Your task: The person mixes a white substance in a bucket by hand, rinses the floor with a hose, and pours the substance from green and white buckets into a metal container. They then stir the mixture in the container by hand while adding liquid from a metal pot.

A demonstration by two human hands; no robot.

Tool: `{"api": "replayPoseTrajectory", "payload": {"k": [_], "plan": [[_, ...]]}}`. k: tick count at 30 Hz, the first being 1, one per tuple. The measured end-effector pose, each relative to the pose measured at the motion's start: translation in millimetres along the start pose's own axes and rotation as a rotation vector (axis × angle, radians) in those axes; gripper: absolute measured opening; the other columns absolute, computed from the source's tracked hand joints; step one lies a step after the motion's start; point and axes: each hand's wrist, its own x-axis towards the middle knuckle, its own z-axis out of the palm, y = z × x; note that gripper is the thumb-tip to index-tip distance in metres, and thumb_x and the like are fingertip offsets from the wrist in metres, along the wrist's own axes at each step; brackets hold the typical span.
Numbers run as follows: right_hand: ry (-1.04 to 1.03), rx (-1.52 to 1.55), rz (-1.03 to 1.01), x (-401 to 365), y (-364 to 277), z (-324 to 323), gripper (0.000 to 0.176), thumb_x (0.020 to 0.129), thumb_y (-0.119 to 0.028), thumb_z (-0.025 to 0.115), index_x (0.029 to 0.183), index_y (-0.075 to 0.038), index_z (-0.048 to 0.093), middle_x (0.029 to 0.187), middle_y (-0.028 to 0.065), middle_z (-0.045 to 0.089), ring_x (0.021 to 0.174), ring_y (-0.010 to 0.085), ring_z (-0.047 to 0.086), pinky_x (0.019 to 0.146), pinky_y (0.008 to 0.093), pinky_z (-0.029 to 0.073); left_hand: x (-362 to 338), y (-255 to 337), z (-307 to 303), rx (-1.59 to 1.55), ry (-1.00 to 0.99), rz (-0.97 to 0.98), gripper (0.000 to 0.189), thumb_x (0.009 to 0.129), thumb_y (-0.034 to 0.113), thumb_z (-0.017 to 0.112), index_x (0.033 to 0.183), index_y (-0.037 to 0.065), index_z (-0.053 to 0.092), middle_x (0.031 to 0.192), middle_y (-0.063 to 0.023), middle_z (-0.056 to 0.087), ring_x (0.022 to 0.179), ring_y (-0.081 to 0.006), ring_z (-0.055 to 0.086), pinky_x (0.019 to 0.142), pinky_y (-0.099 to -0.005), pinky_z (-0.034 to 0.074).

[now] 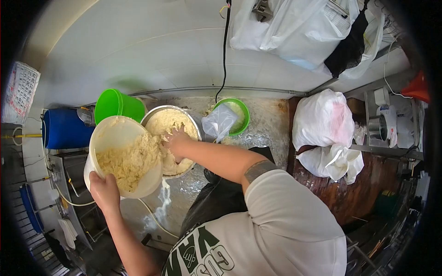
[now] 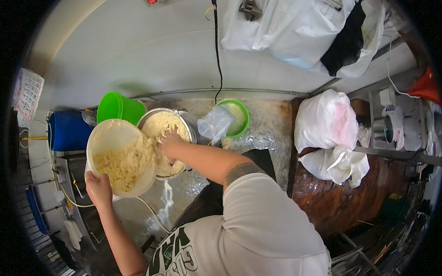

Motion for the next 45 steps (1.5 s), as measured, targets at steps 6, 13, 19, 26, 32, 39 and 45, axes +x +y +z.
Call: {"api": "replayPoseTrajectory", "payload": {"k": [6, 13, 19, 26, 32, 39, 45], "plan": [[-0.239, -0.055, 0.047, 49, 1, 18, 0.058, 0.075, -0.029, 0.074, 0.132, -0.016, 0.067, 0.138, 0.0099, 0.062, 0.131, 0.0309, 0.054, 0.102, 0.0534, 0.046, -2, 2, 1, 0.049, -0.014, 0.050, 0.017, 0.079, 0.009, 0.056, 0.082, -0.004, 0.047, 0.072, -0.0290, 0.058, 0.070, -0.0496, 0.058, 0.066, -0.0494, 0.048], [-0.291, 0.160, -0.052, 58, 13, 5, 0.042, 0.078, -0.040, 0.077, 0.106, -0.009, 0.078, 0.112, 0.0136, 0.074, 0.100, 0.0299, 0.070, 0.089, 0.0445, 0.055, -4, -10, 3, 0.075, -0.001, 0.074, 0.020, 0.082, 0.008, 0.062, 0.094, -0.003, 0.052, 0.078, -0.0310, 0.063, 0.079, -0.0509, 0.064, 0.069, -0.0546, 0.050], [0.059, 0.084, -0.268, 23, -63, -91, 0.065, 0.073, -0.048, 0.081, 0.117, -0.001, 0.072, 0.115, 0.0165, 0.072, 0.108, 0.0346, 0.067, 0.097, 0.0420, 0.052, -18, 4, -2, -0.134, -0.091, -0.026, 0.020, 0.082, 0.009, 0.065, 0.093, -0.003, 0.054, 0.073, -0.0279, 0.066, 0.073, -0.0478, 0.067, 0.069, -0.0532, 0.054], [0.255, 0.139, -0.336, 67, -178, -98, 0.066, 0.072, -0.048, 0.080, 0.122, -0.006, 0.071, 0.130, 0.0169, 0.066, 0.123, 0.0318, 0.060, 0.101, 0.0418, 0.051, -62, 18, -4, -0.221, -0.064, 0.105, 0.022, 0.079, 0.009, 0.066, 0.092, -0.001, 0.052, 0.073, -0.0282, 0.065, 0.074, -0.0486, 0.066, 0.069, -0.0550, 0.053], [-0.189, -0.243, -0.320, 99, -168, -95, 0.074, 0.072, -0.049, 0.080, 0.131, -0.006, 0.065, 0.136, 0.0180, 0.062, 0.126, 0.0338, 0.058, 0.106, 0.0419, 0.048, -17, -13, -20, -0.248, 0.012, -0.067, 0.021, 0.082, 0.013, 0.064, 0.093, -0.002, 0.055, 0.079, -0.0290, 0.067, 0.078, -0.0481, 0.067, 0.075, -0.0549, 0.054], [-0.411, -0.405, -0.288, 70, -95, -150, 0.075, 0.073, -0.047, 0.080, 0.136, -0.010, 0.062, 0.140, 0.0191, 0.058, 0.130, 0.0344, 0.054, 0.110, 0.0413, 0.044, 22, -58, -32, -0.246, -0.005, -0.142, 0.026, 0.083, 0.010, 0.059, 0.104, -0.005, 0.062, 0.093, -0.0284, 0.071, 0.092, -0.0433, 0.069, 0.085, -0.0502, 0.055], [-0.140, -0.019, -0.300, 13, -26, -151, 0.057, 0.077, -0.042, 0.079, 0.122, -0.008, 0.067, 0.130, 0.0195, 0.061, 0.128, 0.0363, 0.053, 0.107, 0.0447, 0.044, 12, -83, -24, -0.262, -0.037, -0.305, 0.029, 0.083, 0.013, 0.062, 0.107, -0.004, 0.062, 0.101, -0.0296, 0.070, 0.099, -0.0434, 0.069, 0.089, -0.0489, 0.053]]}}
